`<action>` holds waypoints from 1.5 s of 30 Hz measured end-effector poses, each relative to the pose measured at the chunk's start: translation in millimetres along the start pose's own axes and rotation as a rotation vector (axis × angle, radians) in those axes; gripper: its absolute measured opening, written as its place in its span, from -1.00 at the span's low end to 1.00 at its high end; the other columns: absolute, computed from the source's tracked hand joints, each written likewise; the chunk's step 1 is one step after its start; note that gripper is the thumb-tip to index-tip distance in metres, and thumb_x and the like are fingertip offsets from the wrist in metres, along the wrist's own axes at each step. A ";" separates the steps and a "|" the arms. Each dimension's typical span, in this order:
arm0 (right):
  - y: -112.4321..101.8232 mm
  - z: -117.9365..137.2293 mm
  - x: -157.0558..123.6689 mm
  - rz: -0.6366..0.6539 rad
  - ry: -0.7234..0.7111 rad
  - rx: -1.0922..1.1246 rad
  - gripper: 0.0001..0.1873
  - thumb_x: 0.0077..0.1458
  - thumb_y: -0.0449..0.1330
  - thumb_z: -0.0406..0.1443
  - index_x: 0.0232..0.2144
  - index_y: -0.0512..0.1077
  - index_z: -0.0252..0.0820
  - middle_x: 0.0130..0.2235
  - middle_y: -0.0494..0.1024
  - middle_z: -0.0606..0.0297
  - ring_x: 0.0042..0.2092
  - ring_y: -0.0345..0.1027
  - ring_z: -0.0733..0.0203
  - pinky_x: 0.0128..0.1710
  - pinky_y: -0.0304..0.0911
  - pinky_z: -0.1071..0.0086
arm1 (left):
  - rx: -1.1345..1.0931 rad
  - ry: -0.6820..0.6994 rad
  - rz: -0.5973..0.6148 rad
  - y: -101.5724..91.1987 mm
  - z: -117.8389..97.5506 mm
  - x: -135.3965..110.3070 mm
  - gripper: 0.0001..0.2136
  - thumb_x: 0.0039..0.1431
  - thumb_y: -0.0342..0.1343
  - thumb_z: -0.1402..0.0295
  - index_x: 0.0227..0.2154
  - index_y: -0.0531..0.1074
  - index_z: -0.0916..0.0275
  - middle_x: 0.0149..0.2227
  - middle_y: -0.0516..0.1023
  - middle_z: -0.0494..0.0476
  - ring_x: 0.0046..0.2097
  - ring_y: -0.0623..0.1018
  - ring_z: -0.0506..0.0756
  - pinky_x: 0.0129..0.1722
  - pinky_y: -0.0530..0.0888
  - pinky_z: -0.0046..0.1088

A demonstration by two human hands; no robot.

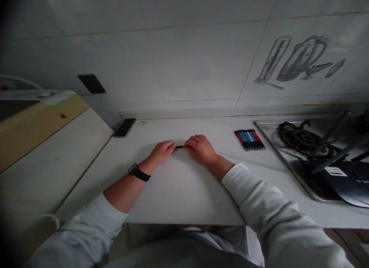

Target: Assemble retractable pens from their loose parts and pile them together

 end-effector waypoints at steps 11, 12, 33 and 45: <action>8.7 -8.5 1.8 0.022 0.077 0.052 -0.90 0.26 0.27 -0.27 -0.22 0.57 -0.14 -0.26 0.63 0.21 -0.19 0.46 0.11 -0.10 0.19 0.27 | 0.040 0.072 -0.083 -8.7 -7.7 2.0 -0.91 0.29 0.23 0.32 -0.32 0.54 0.20 -0.28 0.61 0.08 -0.21 0.54 0.12 -0.13 0.44 -0.32; 9.3 -8.9 1.7 0.022 0.075 0.056 -0.91 0.26 0.27 -0.27 -0.23 0.57 -0.14 -0.27 0.63 0.22 -0.20 0.46 0.11 -0.11 0.19 0.27 | 0.038 0.075 -0.084 -9.0 -8.1 1.8 -0.92 0.29 0.24 0.32 -0.32 0.54 0.19 -0.29 0.61 0.08 -0.21 0.54 0.12 -0.12 0.44 -0.32; -6.4 -11.7 5.0 -0.010 0.112 0.083 -0.86 0.29 0.24 -0.25 -0.17 0.59 -0.13 -0.21 0.67 0.18 -0.20 0.51 0.10 -0.10 0.25 0.26 | 0.053 0.059 -0.088 -10.6 -4.1 1.4 -0.82 0.35 0.16 0.25 -0.32 0.60 0.17 -0.30 0.62 0.10 -0.21 0.56 0.13 -0.16 0.44 -0.34; -17.2 -40.9 18.3 -0.194 0.569 1.232 -0.59 -0.04 0.45 0.00 -0.28 0.49 -0.12 -0.23 0.58 0.31 -0.20 0.46 0.24 -0.15 0.45 0.30 | -0.177 0.152 0.041 -1.8 -16.5 -2.1 -0.67 0.45 -0.01 0.15 -0.20 0.60 0.22 -0.21 0.61 0.16 -0.14 0.57 0.11 -0.07 0.47 -0.34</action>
Point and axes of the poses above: each hand's wrist, its own x-axis towards the middle knuckle, its own y-axis out of the palm, z = x × y, the point moved 6 cm from there along x, towards the middle knuckle
